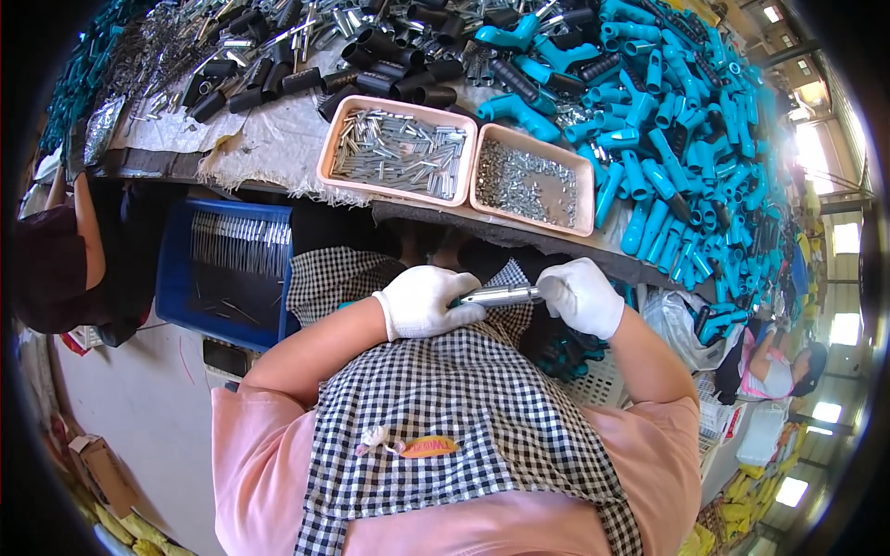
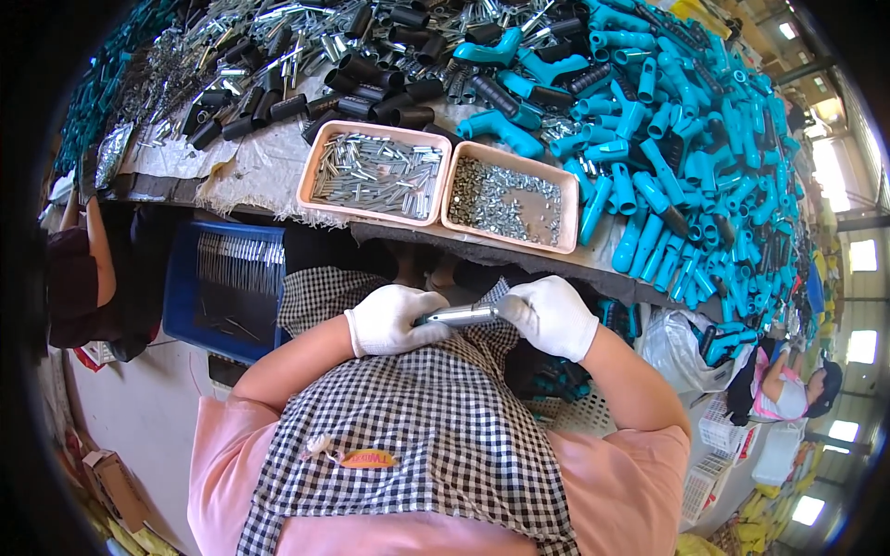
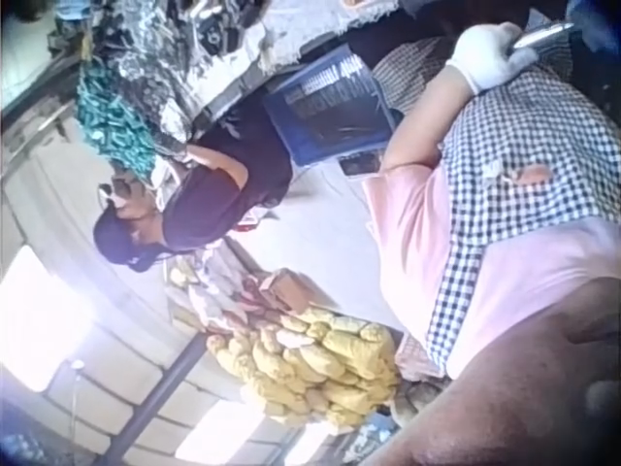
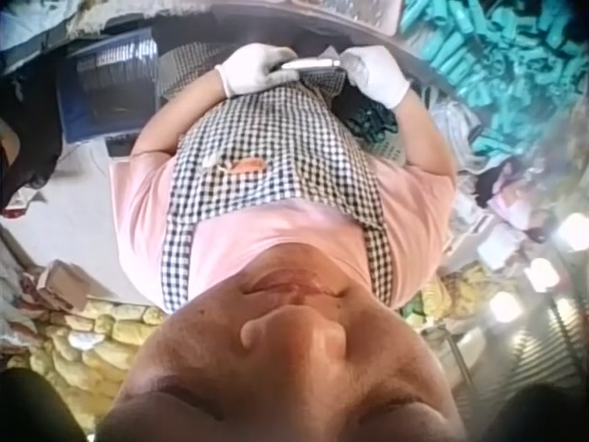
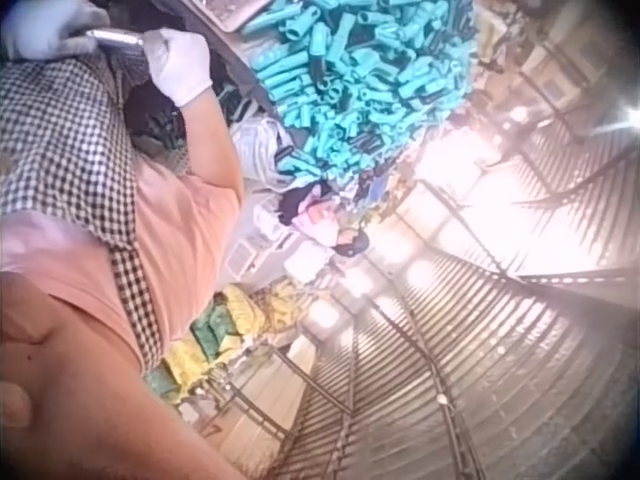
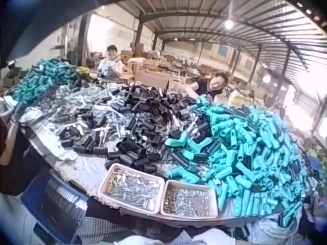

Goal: Assembling small metal components into teal plastic handles at a factory workbench.

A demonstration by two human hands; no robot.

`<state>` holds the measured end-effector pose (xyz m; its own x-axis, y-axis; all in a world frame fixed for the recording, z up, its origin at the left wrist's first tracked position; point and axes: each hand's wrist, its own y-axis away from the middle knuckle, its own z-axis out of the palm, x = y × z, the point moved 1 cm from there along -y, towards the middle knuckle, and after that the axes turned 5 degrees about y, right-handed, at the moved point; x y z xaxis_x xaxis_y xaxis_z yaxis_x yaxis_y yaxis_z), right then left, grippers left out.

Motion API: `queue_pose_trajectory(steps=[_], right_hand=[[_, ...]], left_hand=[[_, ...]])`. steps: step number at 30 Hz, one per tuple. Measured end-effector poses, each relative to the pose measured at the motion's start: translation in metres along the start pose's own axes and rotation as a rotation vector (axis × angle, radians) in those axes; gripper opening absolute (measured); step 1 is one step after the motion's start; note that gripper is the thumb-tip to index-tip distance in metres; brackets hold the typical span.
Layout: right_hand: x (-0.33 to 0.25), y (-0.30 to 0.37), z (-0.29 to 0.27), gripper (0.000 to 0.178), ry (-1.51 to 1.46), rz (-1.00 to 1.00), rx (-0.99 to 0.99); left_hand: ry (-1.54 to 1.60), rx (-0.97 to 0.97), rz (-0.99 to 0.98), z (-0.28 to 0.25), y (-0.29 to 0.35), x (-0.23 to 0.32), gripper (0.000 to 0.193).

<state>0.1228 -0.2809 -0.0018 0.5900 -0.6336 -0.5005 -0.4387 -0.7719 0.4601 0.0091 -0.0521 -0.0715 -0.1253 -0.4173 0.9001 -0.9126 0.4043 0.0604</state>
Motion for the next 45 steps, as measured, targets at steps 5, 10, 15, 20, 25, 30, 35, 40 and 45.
queue_pose_trajectory(steps=[5, 10, 15, 20, 25, 30, 35, 40, 45], right_hand=[[-0.028, 0.002, -0.004, 0.033, 0.035, -0.145, 0.274], [0.000, 0.000, 0.002, 0.038, -0.083, -0.040, 0.041], [0.003, -0.005, 0.012, 0.056, 0.066, -0.143, 0.127], [-0.023, -0.015, 0.020, 0.086, 0.066, -0.289, 0.411], [-0.021, -0.018, 0.027, 0.080, -0.203, -0.097, 0.324], [0.023, -0.027, 0.063, 0.052, -1.268, 0.297, 0.033], [0.084, -0.100, 0.184, 0.015, -1.603, 0.698, 0.190], [0.115, -0.118, 0.225, 0.010, -1.620, 0.803, 0.214], [0.107, -0.136, 0.223, 0.011, -1.601, 0.805, 0.249]], left_hand=[[-0.003, 0.034, 0.008, 0.001, 0.001, -0.003, 0.043], [-0.013, 0.024, -0.007, -0.001, 0.001, 0.001, 0.042], [0.002, 0.073, 0.005, -0.006, 0.004, 0.001, 0.043], [0.440, 0.711, 0.074, -0.025, 0.008, 0.010, 0.020], [1.733, 1.073, 0.006, -0.018, -0.008, 0.021, 0.025], [2.054, 0.633, -0.693, 0.056, -0.043, -0.089, 0.035], [2.070, 0.098, -0.846, 0.166, -0.103, -0.221, 0.040], [1.845, -0.006, -0.960, 0.184, -0.101, -0.237, 0.038], [1.884, 0.110, -0.875, 0.193, -0.108, -0.263, 0.025]])
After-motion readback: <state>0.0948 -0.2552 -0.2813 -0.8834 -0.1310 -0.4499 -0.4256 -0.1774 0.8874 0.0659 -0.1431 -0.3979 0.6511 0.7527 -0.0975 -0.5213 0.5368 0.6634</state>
